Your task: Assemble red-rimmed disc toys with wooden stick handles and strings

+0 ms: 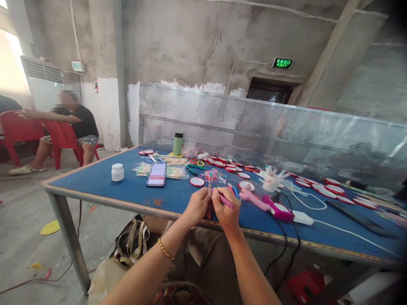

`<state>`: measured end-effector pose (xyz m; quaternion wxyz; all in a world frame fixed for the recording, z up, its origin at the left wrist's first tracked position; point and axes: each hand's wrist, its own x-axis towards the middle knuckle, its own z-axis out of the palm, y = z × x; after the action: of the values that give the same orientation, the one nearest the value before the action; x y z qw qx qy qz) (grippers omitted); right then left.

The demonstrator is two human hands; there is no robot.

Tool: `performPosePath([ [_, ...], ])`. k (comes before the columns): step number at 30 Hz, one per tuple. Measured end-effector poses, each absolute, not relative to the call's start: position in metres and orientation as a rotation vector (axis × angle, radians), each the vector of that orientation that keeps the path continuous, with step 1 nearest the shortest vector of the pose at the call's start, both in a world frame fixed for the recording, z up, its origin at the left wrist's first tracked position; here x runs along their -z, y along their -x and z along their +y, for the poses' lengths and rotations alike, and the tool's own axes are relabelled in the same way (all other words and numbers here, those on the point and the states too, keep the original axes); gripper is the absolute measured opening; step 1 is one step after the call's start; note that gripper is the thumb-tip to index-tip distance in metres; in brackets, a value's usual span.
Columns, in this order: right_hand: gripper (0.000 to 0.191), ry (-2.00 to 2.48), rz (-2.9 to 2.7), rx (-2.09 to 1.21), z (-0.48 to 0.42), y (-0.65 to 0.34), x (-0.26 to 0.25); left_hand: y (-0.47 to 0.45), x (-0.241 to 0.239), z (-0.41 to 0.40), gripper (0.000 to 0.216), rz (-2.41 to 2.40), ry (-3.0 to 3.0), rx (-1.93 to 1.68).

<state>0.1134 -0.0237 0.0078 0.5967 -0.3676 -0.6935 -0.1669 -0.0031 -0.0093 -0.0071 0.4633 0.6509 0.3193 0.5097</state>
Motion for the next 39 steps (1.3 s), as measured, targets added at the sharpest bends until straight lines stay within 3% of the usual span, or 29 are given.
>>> performPosePath([
  [39, 0.02, 0.819, -1.607, 0.391, -0.0218, -0.1148, -0.0074, 0.0016, 0.0112, -0.0059, 0.038, 0.749, -1.605, -1.284],
])
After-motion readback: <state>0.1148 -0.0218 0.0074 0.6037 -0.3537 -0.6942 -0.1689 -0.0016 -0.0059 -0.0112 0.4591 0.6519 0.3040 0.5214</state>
